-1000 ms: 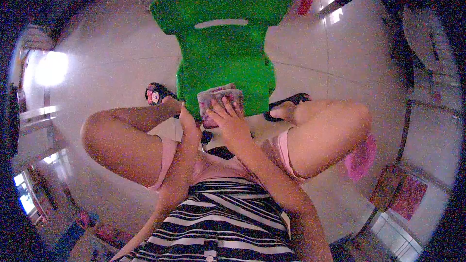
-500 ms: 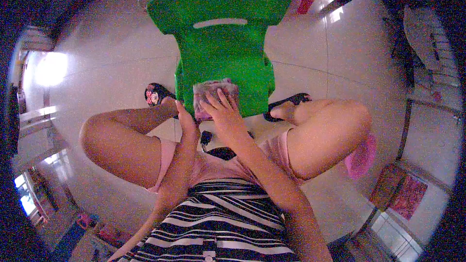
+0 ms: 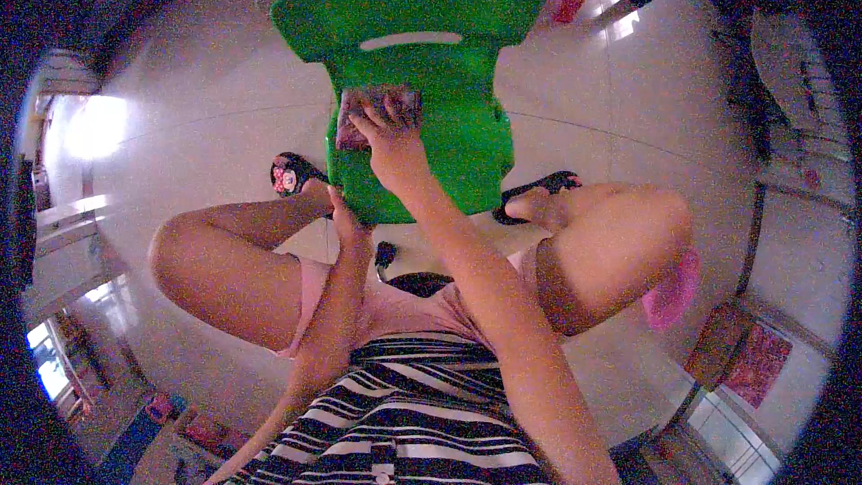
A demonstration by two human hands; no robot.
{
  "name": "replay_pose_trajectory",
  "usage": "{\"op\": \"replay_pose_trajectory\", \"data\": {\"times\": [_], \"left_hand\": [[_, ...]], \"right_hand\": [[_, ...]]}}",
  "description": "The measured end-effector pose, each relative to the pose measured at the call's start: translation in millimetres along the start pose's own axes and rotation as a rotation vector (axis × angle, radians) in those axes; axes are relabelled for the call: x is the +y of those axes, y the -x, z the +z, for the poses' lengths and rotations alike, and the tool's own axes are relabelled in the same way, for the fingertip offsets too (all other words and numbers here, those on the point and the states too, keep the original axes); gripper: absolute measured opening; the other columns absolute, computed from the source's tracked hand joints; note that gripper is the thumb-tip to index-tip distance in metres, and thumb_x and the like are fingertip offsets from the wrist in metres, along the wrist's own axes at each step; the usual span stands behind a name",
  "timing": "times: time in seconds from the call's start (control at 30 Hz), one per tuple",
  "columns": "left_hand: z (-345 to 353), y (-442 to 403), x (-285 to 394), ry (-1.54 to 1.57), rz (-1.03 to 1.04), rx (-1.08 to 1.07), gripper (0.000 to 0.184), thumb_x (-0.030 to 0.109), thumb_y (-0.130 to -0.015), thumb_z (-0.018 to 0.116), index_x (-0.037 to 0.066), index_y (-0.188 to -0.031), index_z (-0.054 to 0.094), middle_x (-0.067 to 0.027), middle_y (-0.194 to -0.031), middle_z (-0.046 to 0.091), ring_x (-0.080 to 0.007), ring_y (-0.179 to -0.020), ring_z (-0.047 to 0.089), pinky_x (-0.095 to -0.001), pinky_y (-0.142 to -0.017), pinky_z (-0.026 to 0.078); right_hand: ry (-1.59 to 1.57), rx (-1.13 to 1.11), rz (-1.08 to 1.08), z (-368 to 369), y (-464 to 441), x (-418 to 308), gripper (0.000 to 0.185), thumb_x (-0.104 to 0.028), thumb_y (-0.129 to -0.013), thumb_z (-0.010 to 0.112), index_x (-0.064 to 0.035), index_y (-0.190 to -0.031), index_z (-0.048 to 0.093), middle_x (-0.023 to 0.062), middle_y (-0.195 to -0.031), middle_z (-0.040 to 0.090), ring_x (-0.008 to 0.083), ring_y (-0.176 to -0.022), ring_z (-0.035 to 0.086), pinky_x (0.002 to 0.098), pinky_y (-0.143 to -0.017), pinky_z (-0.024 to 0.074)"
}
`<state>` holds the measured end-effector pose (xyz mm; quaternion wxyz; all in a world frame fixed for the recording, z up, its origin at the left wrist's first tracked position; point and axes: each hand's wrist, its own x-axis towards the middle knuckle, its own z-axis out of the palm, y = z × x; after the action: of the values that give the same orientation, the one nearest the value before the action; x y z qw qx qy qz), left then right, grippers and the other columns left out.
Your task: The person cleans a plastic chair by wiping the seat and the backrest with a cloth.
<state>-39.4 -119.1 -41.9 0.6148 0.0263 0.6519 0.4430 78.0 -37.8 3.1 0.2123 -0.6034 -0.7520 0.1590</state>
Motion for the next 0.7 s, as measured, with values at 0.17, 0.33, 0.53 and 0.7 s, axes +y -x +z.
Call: {"op": "replay_pose_trajectory", "data": {"times": [0.17,0.33,0.53,0.7], "left_hand": [[-1,-1,-2,0.051,0.012,-0.045,0.062,0.065,-0.091,0.035,0.011,-0.113,0.056,-0.0036,-0.098,0.06,-0.0159,-0.085,0.059,-0.0319,-0.067,0.05],[-1,-2,-1,0.043,-0.017,-0.028,0.064,0.065,-0.091,0.035,0.011,-0.117,0.055,-0.0046,-0.103,0.06,-0.0177,-0.089,0.059,-0.0341,-0.07,0.05],[3,4,3,0.032,-0.031,-0.015,0.063,0.064,-0.091,0.034,0.011,-0.118,0.055,-0.005,-0.106,0.06,-0.0183,-0.092,0.059,-0.0355,-0.073,0.05],[7,9,9,0.023,-0.055,0.02,0.062,0.064,-0.091,0.034,0.011,-0.118,0.055,-0.0053,-0.106,0.06,-0.0178,-0.093,0.059,-0.0334,-0.073,0.049]], "right_hand": [[-0.006,0.074,-0.082,8,-6,12,0.052,0.001,-0.081,0.043,-0.0137,-0.13,0.052,0.0126,-0.139,0.045,0.0397,-0.13,0.037,0.051,-0.11,0.023],[0.035,0.148,-0.101,14,-15,19,0.053,0.0,-0.083,0.042,-0.0153,-0.132,0.049,0.0106,-0.143,0.039,0.0392,-0.131,0.035,0.0507,-0.111,0.0238],[0.038,0.164,-0.105,11,-21,22,0.052,0.001,-0.083,0.043,-0.0162,-0.132,0.048,0.0095,-0.143,0.039,0.0388,-0.132,0.033,0.0482,-0.11,0.0276],[0.047,0.181,-0.096,4,-31,22,0.053,0.001,-0.083,0.044,-0.0161,-0.133,0.048,0.0101,-0.142,0.04,0.0385,-0.132,0.033,0.048,-0.111,0.0265]]}}
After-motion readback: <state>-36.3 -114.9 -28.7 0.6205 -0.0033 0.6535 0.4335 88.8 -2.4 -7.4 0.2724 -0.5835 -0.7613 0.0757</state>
